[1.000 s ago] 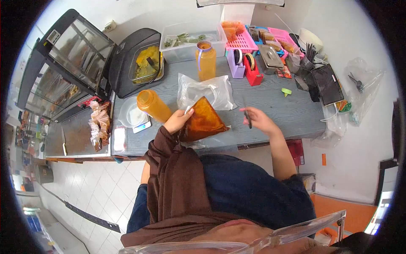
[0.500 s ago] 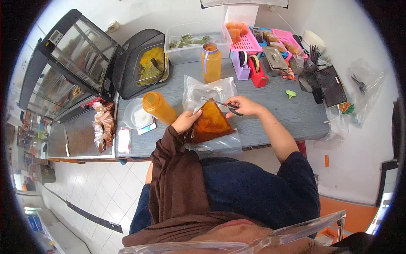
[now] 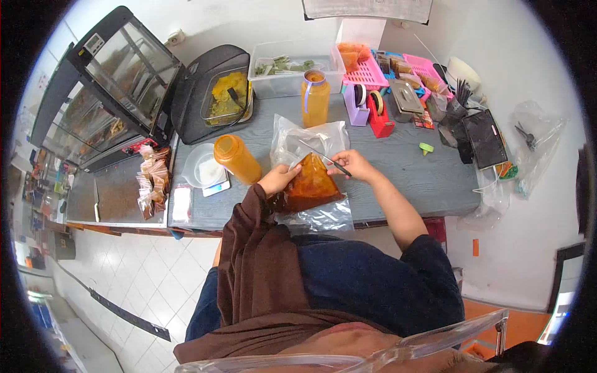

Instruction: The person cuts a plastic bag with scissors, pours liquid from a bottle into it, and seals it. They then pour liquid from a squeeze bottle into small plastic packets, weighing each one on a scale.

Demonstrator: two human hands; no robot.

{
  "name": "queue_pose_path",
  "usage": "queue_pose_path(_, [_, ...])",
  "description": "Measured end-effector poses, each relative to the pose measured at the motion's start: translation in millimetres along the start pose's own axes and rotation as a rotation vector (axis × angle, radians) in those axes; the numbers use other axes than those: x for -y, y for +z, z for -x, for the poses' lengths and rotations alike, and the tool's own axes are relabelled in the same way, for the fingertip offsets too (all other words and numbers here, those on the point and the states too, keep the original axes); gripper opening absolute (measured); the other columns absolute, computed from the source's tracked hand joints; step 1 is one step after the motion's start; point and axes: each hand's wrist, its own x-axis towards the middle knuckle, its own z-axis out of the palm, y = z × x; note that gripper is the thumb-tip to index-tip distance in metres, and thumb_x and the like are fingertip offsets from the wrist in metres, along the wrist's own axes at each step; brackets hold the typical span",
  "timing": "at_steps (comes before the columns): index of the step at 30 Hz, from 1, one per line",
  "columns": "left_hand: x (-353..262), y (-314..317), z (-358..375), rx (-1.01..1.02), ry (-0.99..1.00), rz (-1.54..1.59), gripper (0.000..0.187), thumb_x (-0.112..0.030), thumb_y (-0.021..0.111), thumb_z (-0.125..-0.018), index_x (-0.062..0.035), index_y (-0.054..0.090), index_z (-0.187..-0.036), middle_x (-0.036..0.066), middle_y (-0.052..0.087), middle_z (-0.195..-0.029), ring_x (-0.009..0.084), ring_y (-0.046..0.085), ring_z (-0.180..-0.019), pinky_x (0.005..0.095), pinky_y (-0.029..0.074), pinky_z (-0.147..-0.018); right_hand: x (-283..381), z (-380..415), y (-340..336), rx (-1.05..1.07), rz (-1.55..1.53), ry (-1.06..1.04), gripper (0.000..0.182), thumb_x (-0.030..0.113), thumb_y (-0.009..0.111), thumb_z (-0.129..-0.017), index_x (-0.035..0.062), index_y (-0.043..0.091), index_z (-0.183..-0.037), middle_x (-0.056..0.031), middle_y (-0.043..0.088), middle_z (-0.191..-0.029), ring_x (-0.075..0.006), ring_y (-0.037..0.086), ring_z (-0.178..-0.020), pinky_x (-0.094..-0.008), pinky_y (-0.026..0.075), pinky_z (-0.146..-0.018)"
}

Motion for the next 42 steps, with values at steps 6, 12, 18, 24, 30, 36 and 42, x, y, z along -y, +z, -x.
queue_pose_path(6, [-1,1,22,-0.087,0.084,-0.17,0.052,-0.044,0.047,-0.096,0.003,0.063,-0.08,0.003,0.057,-0.063,0.012,0.053,-0.057,0.0281,0.044,-0.056,-38,5,-6,-0.159,-0.206,-0.038,0.036,0.017,0.081,-0.072,0.0045,0.052,-0.091,0.0001,0.051,-0.06,-0.0099,0.051,-0.05,-0.0271,0.039,-0.045])
queue_pose_path(12, [-16,7,80,-0.255,0.228,-0.086,0.047,-0.04,0.045,-0.098,0.0005,0.058,-0.079,0.0,0.052,-0.059,0.0097,0.051,-0.056,0.0271,0.042,-0.053,-99,57,-15,-0.65,0.642,0.165,0.037,0.019,0.081,-0.065,-0.001,0.055,-0.083,-0.0157,0.063,-0.076,-0.035,0.062,-0.067,-0.0414,0.049,-0.062])
queue_pose_path(18, [-28,7,110,-0.388,0.232,0.188,0.039,-0.035,0.043,-0.1,-0.0006,0.06,-0.091,-0.002,0.058,-0.077,0.0076,0.053,-0.071,0.026,0.044,-0.064,-111,62,-17,-0.688,0.516,-0.133,0.045,0.029,0.076,-0.074,0.0004,0.063,-0.106,-0.0195,0.065,-0.101,-0.0337,0.062,-0.092,-0.0388,0.047,-0.084])
queue_pose_path(24, [-84,25,129,-0.425,0.332,0.553,0.04,-0.033,0.042,-0.1,0.0025,0.058,-0.11,0.001,0.062,-0.101,0.009,0.057,-0.092,0.0253,0.046,-0.083,-14,73,79,-0.14,-0.781,-0.658,0.072,0.039,0.064,-0.087,-0.0012,0.033,-0.138,-0.012,0.045,-0.134,-0.0246,0.04,-0.126,-0.0394,0.027,-0.107])
queue_pose_path(30, [-74,17,112,-0.35,0.444,0.763,0.042,-0.035,0.041,-0.1,0.0022,0.057,-0.112,0.005,0.063,-0.105,0.011,0.059,-0.094,0.0263,0.046,-0.085,52,48,112,-0.685,-0.172,-0.567,0.053,0.033,0.054,-0.094,-0.001,0.038,-0.132,-0.0109,0.048,-0.127,-0.0206,0.044,-0.118,-0.0345,0.031,-0.102])
queue_pose_path(36, [-58,1,89,-0.362,0.457,0.925,0.052,-0.041,0.034,-0.101,0.0023,0.05,-0.124,0.006,0.057,-0.121,0.0139,0.051,-0.113,0.0285,0.037,-0.099,123,24,91,-0.574,-0.096,-0.572,0.034,0.028,0.048,-0.098,-0.0009,0.054,-0.116,-0.0089,0.058,-0.111,-0.0175,0.052,-0.104,-0.0313,0.038,-0.092])
queue_pose_path(42, [-65,-19,79,-0.282,0.525,0.968,0.059,-0.047,0.036,-0.098,-0.0008,0.037,-0.135,0.008,0.045,-0.136,0.02,0.04,-0.126,0.0363,0.031,-0.106,169,12,85,-0.602,0.049,-0.545,0.035,0.024,0.049,-0.098,-0.0031,0.055,-0.119,-0.011,0.064,-0.106,-0.0172,0.057,-0.101,-0.0305,0.042,-0.09])
